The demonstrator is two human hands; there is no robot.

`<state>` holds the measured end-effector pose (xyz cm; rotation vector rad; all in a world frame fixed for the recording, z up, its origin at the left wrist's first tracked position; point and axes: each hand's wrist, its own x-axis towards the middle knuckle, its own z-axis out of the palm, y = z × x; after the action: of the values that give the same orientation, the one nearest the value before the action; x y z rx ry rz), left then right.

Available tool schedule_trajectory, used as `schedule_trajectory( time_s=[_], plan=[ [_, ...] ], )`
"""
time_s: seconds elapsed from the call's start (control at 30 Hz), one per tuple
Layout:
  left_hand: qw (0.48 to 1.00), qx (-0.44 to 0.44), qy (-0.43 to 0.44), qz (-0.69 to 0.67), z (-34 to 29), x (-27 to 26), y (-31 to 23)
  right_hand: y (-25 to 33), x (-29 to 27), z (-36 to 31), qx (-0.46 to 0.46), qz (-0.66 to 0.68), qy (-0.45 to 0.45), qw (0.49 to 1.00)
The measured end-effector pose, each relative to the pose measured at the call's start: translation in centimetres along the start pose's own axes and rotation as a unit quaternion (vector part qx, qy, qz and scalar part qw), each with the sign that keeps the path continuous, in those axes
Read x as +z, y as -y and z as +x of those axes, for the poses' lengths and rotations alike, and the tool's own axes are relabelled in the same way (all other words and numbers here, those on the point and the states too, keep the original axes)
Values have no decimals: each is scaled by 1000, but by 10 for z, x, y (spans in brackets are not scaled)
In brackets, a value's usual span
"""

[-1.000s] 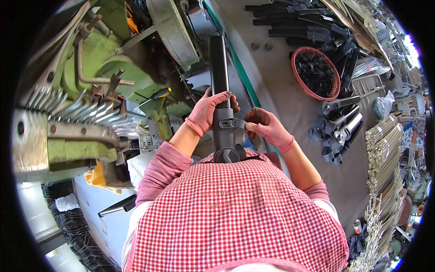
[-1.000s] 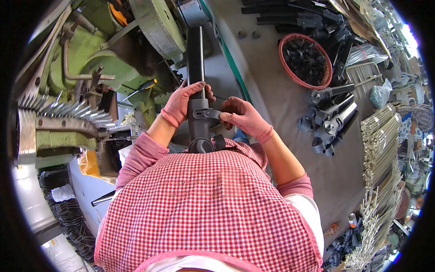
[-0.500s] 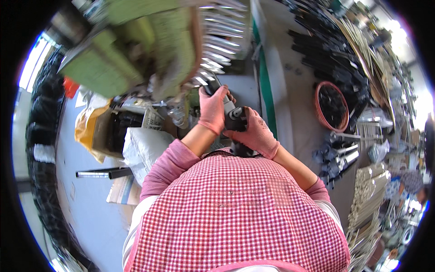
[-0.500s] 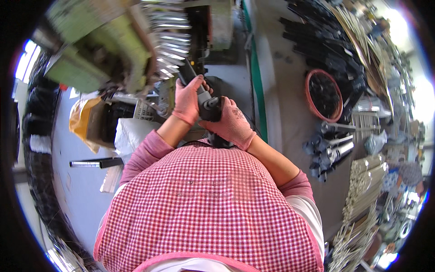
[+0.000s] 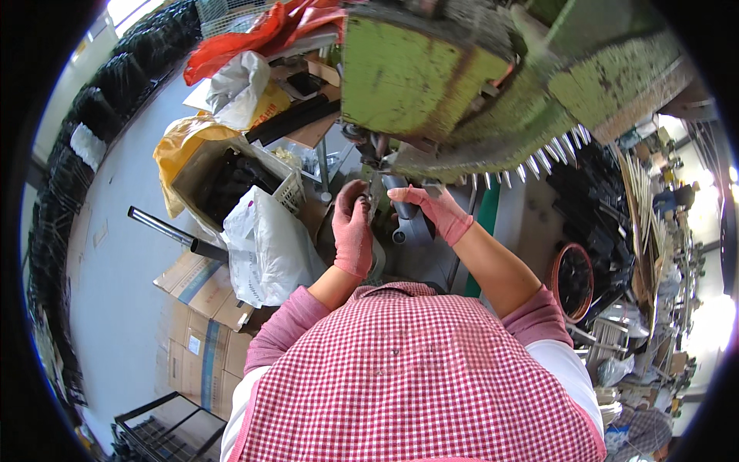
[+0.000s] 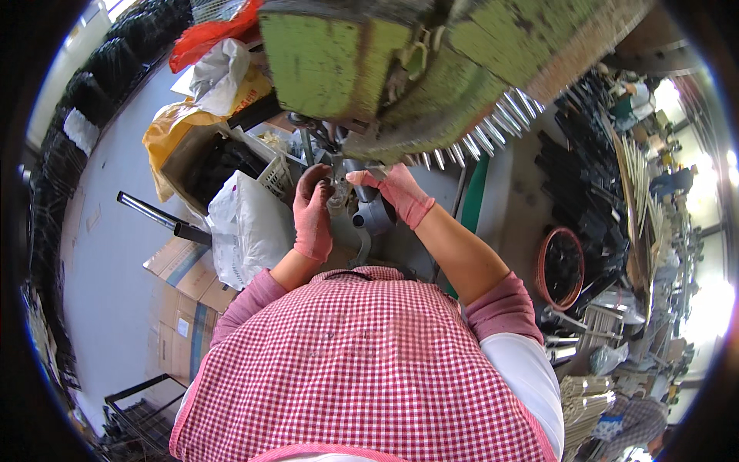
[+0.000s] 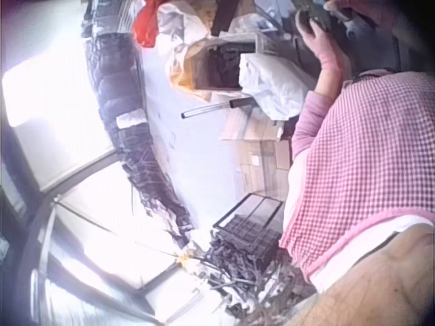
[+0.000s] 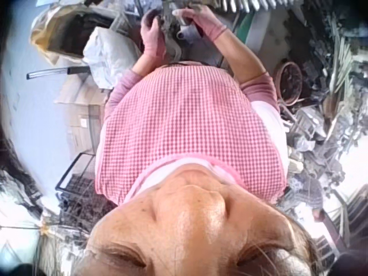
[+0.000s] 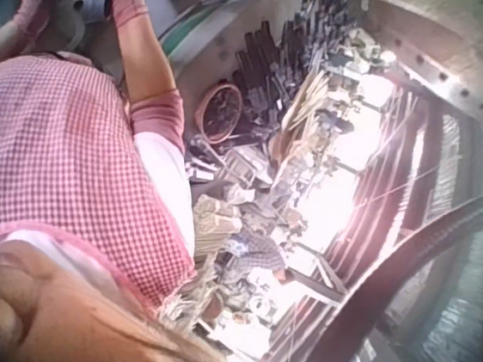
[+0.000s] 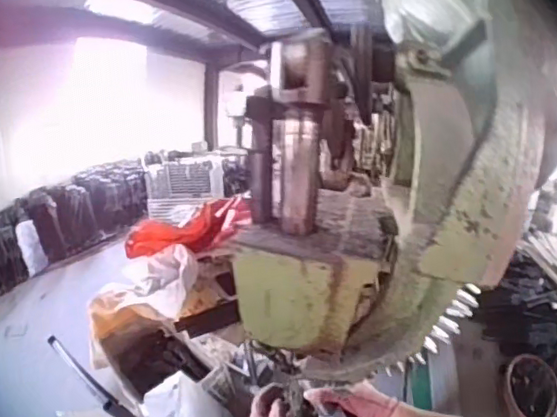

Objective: The person repeatedly picks up a long metal rod and a small black component, inserts the component into the rod, and places the assembled unit into a white bag. The process is repeated multiple times in a factory setting.

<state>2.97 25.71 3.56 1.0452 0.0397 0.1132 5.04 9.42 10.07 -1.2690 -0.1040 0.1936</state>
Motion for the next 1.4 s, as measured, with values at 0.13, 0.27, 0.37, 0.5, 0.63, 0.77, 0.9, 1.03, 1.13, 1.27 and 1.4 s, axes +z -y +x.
schedule_trajectory(
  time_s=[0.13,0.27,0.37,0.5,0.63,0.77,0.9,1.03,1.13,1.27,1.4],
  plan=[
    [997,-51,31,-52,11,-10,-10,-1,5,17,127,-90,4,988],
    [993,-99,59,-36,24,-19,-21,2,-1,27,161,-96,56,981],
    [986,-137,95,4,43,-23,-36,4,-4,31,199,-85,62,974],
    [960,-240,139,29,70,-24,-60,1,-1,33,173,-79,61,980],
    [939,-304,156,34,87,-21,-72,-8,8,33,69,-259,22,963],
    [929,-321,170,72,98,-18,-72,-5,16,26,30,-345,-15,938],
    [910,-329,219,124,108,-20,-74,15,11,21,149,-182,44,971],
    [914,-326,213,113,104,-27,-74,12,8,26,282,-11,5,959],
    [923,-312,207,90,91,-34,-72,3,3,26,297,35,-2,954],
    [929,-309,203,34,76,-36,-65,-1,-4,27,300,35,11,953],
    [939,-265,215,50,69,-33,-57,10,3,28,301,-15,5,954]
  ],
)
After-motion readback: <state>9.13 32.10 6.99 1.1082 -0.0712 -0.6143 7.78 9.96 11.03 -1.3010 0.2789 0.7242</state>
